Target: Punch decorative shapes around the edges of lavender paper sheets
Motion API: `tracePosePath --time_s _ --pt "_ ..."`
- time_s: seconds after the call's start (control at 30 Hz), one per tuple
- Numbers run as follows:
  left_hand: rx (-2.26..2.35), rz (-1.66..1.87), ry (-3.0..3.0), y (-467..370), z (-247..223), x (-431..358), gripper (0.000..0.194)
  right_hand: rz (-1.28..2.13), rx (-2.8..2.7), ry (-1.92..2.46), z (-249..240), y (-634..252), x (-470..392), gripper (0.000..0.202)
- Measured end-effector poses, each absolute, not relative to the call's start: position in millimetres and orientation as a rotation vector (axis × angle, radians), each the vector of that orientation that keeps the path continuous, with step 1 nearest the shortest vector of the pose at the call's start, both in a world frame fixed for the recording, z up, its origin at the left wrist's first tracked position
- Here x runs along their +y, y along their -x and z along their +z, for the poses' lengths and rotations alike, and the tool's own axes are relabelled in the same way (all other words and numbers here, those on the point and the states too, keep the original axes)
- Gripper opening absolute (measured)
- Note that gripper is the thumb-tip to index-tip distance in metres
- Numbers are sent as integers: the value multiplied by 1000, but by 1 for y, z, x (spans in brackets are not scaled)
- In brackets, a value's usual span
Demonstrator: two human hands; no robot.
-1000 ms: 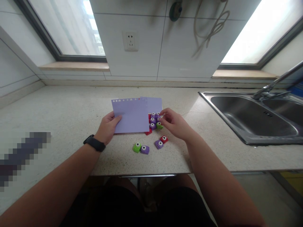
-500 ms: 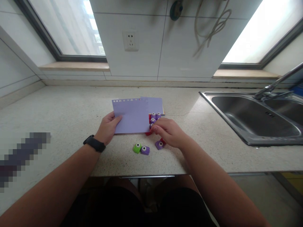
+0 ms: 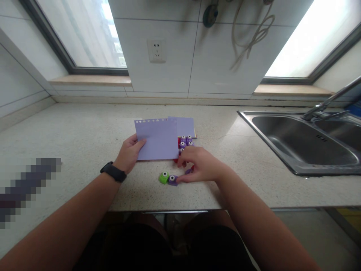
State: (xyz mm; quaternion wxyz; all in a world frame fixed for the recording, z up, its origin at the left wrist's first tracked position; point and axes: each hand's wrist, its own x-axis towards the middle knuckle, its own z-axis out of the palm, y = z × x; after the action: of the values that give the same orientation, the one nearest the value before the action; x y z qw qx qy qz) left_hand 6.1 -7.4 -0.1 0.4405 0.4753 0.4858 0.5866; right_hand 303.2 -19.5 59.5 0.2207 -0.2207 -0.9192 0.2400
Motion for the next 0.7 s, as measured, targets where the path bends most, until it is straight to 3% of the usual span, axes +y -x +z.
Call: tracePosePath --time_s 0.23,0.4,0.53,0.7 --pt "1208 1455 -1174 -7 1 -7 44 558 -2758 683 57 -291 -23 43" --pt "1183 1460 -1166 -6 0 -7 45 559 -2784 630 54 -292 -23 22" --pt "1199 1462 -1172 -6 0 -8 47 658 -2719 583 58 -294 -25 14" --pt "1213 1464 -1164 -7 2 -10 45 861 -2507 660 65 -303 -26 17"
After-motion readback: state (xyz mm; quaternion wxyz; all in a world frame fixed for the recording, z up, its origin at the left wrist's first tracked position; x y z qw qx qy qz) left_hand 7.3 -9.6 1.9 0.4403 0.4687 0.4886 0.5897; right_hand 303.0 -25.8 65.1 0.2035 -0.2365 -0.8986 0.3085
